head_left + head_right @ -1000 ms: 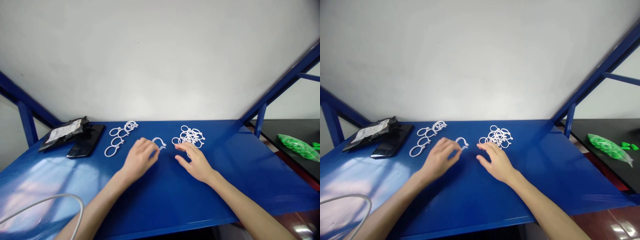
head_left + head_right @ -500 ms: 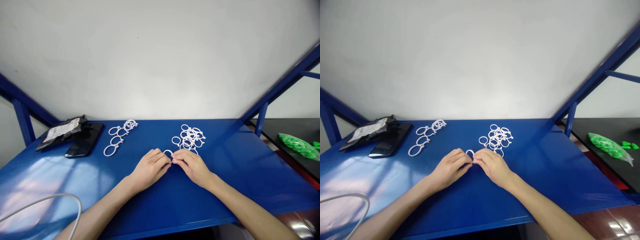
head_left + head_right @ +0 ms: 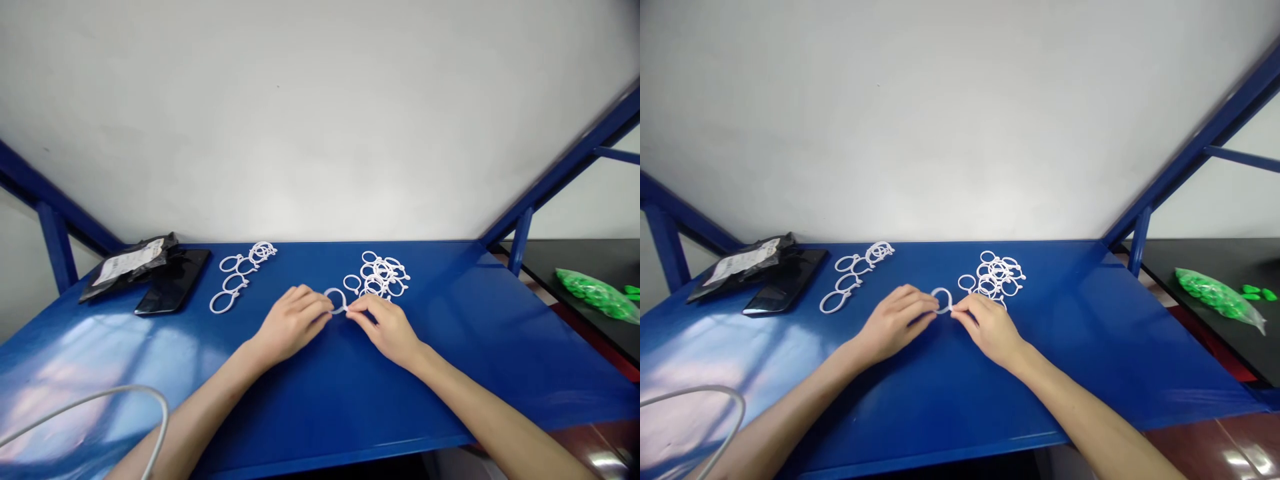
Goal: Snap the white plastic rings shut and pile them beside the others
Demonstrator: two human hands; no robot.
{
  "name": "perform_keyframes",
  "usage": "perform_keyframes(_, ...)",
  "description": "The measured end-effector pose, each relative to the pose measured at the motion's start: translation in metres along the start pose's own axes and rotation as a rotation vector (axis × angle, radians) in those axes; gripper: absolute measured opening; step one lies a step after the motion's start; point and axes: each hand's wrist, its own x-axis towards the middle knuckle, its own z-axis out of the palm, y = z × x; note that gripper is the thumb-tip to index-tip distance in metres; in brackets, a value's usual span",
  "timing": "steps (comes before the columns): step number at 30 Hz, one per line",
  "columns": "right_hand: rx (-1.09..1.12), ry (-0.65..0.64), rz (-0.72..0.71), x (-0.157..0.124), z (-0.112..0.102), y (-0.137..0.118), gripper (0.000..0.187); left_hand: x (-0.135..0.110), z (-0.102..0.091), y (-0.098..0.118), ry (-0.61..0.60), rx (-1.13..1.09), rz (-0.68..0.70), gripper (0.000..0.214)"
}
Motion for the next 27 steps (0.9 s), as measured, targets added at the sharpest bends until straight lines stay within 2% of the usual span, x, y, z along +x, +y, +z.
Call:
perform_keyframes(2,-0.033,0.061,0.081,0.002,-0.003,0.006,0.009,-0.001,-0.009,-0.016,0.109,0.018,-0.099,0.011)
perform_keyframes(4,-0.054,0.084,0.160,0.004,-0.008,0.011,0.009,-0.003,-0.016,-0.033,0.142,0.031,-0.218,0.013)
perform_keyframes(6,-0.060,0.068,0.190,0.006,-0.011,0.015,0.008,-0.006,-0.021,-0.049,0.087,0.049,-0.319,0.015)
perform_keyframes(9,-0.094,0.048,0.160,0.007,-0.013,0.015,0.009,-0.012,-0.020,-0.067,-0.005,0.178,-0.413,0.017)
perform_keyframes(12,-0.121,0.062,0.124,0.008,-0.014,0.011,0.010,-0.017,-0.015,-0.078,-0.035,0.330,-0.464,0.025)
perform_keyframes(16,-0.116,0.049,0.116,0.008,-0.013,0.009,0.010,-0.022,-0.006,-0.086,-0.055,0.393,-0.490,0.035)
perform_keyframes(21,-0.131,-0.012,0.117,0.007,-0.012,0.012,0.009,-0.017,-0.002,-0.075,-0.089,0.380,-0.441,0.024)
perform_keyframes(24,-0.188,-0.058,0.061,0.007,-0.010,0.010,0.007,-0.011,0.001,-0.051,-0.143,0.258,-0.325,0.020)
perform_keyframes(27,-0.276,-0.129,-0.026,0.004,-0.005,0.004,0.019,-0.005,0.011,-0.020,-0.184,0.087,-0.169,0.018)
